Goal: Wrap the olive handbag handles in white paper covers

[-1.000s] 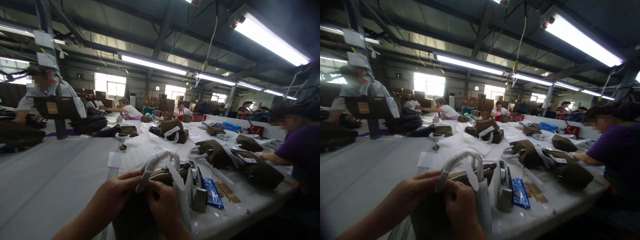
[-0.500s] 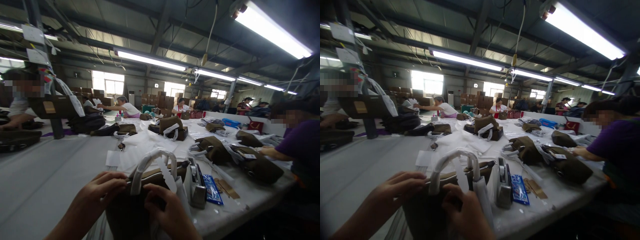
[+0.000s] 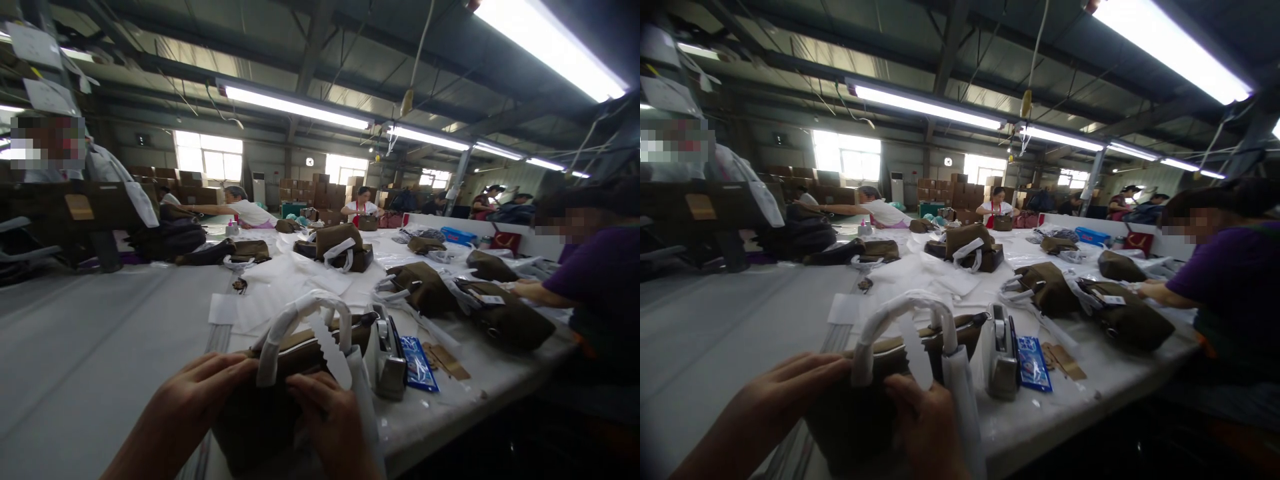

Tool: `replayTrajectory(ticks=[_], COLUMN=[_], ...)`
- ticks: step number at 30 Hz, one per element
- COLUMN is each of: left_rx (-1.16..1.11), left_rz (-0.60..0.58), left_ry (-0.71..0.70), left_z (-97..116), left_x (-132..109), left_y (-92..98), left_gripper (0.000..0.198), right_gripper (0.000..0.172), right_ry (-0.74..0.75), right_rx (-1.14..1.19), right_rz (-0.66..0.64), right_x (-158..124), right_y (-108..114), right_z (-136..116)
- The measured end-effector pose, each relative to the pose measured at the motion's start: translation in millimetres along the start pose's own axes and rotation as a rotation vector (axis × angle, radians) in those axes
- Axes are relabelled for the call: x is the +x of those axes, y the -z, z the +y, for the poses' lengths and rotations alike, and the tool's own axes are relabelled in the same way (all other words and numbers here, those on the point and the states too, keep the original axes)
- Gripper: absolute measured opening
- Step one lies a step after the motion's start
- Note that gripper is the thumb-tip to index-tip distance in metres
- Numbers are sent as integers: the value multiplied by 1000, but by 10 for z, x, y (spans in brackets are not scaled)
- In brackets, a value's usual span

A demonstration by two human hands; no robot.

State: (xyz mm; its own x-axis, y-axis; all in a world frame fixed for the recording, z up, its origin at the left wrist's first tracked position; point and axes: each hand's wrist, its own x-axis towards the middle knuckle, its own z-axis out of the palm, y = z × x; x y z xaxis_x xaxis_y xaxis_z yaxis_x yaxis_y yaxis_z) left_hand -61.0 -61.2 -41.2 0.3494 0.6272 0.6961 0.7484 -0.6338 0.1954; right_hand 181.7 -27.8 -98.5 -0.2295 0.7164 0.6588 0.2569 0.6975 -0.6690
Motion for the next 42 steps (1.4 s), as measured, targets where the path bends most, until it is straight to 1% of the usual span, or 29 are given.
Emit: replayTrajectory(ticks=[2, 5, 8, 10, 12, 13, 15, 17, 19, 21, 23, 25, 27, 28, 30, 32, 34, 36, 39, 42], left_rx=[11, 106, 263, 358, 398, 395, 345, 243, 111, -16, -117, -180, -221, -254, -329, -367, -343, -320, -347, -391], left_rz=[-9, 38, 109, 155, 192, 208, 236, 243, 231, 201, 166, 134, 110, 82, -9, -77, -59, -1, 30, 35], left_ry=[21, 49, 80, 91, 87, 96, 153, 239, 294, 304, 290, 276, 271, 276, 305, 330, 311, 263, 184, 128], left_z=[-38, -78, -83, -71, -43, -21, 35, 105, 175, 237, 285, 318, 337, 341, 341, 332, 319, 309, 305, 316], left_x=[-68, -207, -285, -279, -249, -234, -214, -206, -192, -156, -100, -37, 23, 50, 98, 135, 155, 152, 118, 82], left_y=[2, 17, 42, 56, 63, 65, 68, 75, 80, 70, 35, -26, -100, -136, -199, -248, -289, -329, -387, -425], left_gripper=[34, 35, 31, 27, 26, 25, 23, 24, 29, 31, 29, 27, 30, 29, 24, 17, 13, 11, 5, 17], right_gripper=[25, 26, 28, 25, 18, 16, 19, 25, 26, 25, 21, 20, 24, 28, 32, 30, 25, 19, 15, 11], right_ry=[-9, 26, 149, 229, 283, 304, 351, 403, 428, 428, 426, 426, 392, 368, 319, 280, 240, 198, 149, 120], right_rx=[-45, -106, -181, -250, -323, -360, -405, -401, -369, -352, -347, -364, -396, -409, -428, -446, -463, -473, -462, -402], right_rz=[37, 81, 149, 214, 284, 310, 332, 312, 264, 218, 199, 214, 240, 252, 267, 255, 217, 166, 124, 148], right_x=[-12, -71, -151, -193, -214, -217, -211, -198, -194, -202, -217, -222, -205, -188, -144, -101, -73, -65, -90, -133], right_y=[-19, -24, -13, -10, -13, -15, -20, -21, -21, -25, -35, -47, -57, -61, -69, -80, -93, -106, -127, -150], right_z=[23, 86, 157, 187, 193, 187, 161, 133, 120, 130, 157, 181, 188, 183, 164, 145, 136, 137, 159, 193])
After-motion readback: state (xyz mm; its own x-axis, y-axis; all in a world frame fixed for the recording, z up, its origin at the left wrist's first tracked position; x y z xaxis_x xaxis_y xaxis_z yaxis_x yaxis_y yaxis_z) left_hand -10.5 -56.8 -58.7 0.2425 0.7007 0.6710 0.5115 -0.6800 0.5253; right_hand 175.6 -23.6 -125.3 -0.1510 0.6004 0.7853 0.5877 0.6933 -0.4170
